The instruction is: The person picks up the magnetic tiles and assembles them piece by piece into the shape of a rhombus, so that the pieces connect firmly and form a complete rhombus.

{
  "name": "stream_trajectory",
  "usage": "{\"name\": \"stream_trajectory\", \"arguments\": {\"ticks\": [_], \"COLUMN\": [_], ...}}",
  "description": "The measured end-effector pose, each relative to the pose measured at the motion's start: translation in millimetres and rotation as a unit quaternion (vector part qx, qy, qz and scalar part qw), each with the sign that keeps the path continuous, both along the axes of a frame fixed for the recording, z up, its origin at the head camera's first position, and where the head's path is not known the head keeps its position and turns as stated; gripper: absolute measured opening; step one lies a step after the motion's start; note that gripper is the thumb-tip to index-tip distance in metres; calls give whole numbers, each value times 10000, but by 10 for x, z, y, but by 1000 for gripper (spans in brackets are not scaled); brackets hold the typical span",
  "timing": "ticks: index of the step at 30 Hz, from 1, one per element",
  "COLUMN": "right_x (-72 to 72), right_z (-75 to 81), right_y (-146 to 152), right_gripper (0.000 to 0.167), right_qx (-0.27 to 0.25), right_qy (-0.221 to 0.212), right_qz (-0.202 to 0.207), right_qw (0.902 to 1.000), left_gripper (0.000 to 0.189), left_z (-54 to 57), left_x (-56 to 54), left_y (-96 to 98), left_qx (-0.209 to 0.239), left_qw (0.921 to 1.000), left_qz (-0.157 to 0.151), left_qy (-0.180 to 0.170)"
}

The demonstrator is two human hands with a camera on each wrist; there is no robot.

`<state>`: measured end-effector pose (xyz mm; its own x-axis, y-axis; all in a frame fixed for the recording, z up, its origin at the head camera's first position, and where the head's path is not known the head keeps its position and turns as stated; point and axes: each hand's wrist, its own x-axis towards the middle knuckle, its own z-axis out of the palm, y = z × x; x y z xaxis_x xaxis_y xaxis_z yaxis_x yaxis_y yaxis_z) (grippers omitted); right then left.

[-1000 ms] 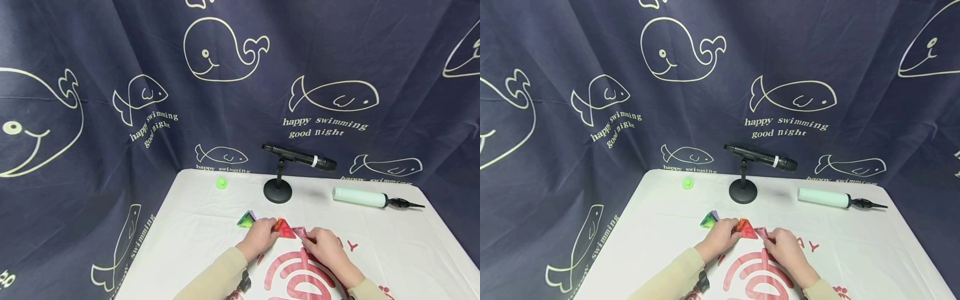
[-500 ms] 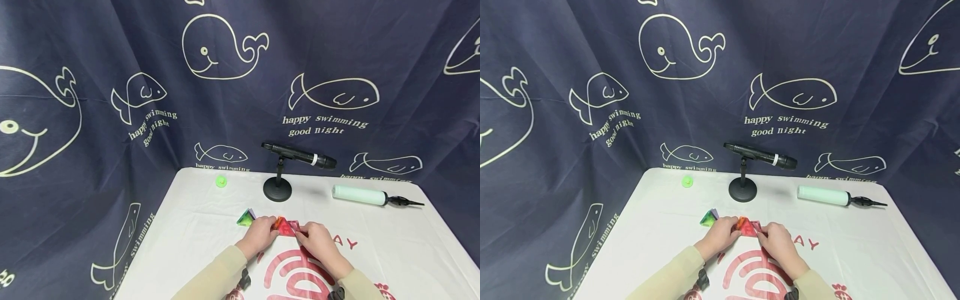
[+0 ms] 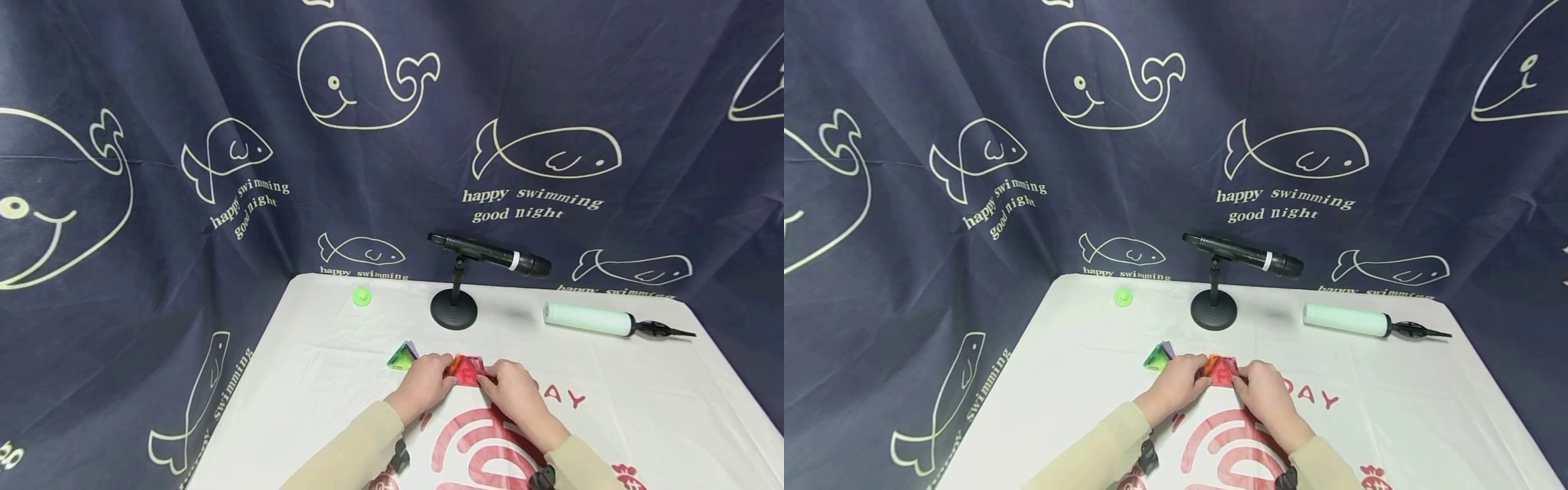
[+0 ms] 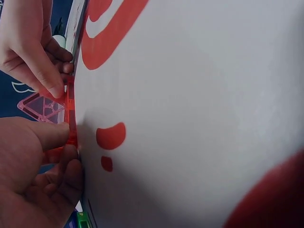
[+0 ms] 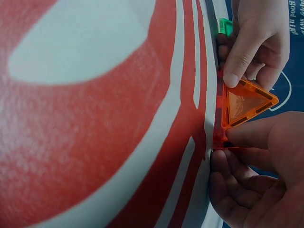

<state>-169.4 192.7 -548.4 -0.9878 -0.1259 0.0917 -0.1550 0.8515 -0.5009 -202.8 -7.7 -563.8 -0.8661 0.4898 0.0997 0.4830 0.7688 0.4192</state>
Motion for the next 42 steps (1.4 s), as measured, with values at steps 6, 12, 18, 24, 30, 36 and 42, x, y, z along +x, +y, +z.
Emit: {"name": "stream_trajectory", "arguments": {"ticks": [6,12,18,24,30,36,42], "right_x": [-1,34,63,63,50,29,15], "right_z": [-7,3,8,3,-2,-5,27], "right_y": [-21,-47,-67,-80,-83,-72,-63], "right_gripper": [7,8,9,10,12,10,13], "right_qx": [100,416,586,675,709,675,587], "right_qy": [-8,255,425,502,560,558,594], "right_qz": [44,151,213,226,195,215,291], "right_qw": [9999,9987,9971,9962,9957,9959,9961], "left_gripper": [16,14,13,13,13,14,18], "left_z": [34,28,43,37,-19,-33,-19], "left_x": [24,51,88,109,93,81,74], "left_y": [-4,0,-1,0,12,6,-9], "left_qx": [-129,-226,-300,-346,-384,-347,-271], "left_qw": [9998,9987,9981,9969,9953,9956,9971], "left_qz": [-106,-273,-325,-353,-350,-311,-251], "left_qy": [94,365,440,610,820,809,662]}}
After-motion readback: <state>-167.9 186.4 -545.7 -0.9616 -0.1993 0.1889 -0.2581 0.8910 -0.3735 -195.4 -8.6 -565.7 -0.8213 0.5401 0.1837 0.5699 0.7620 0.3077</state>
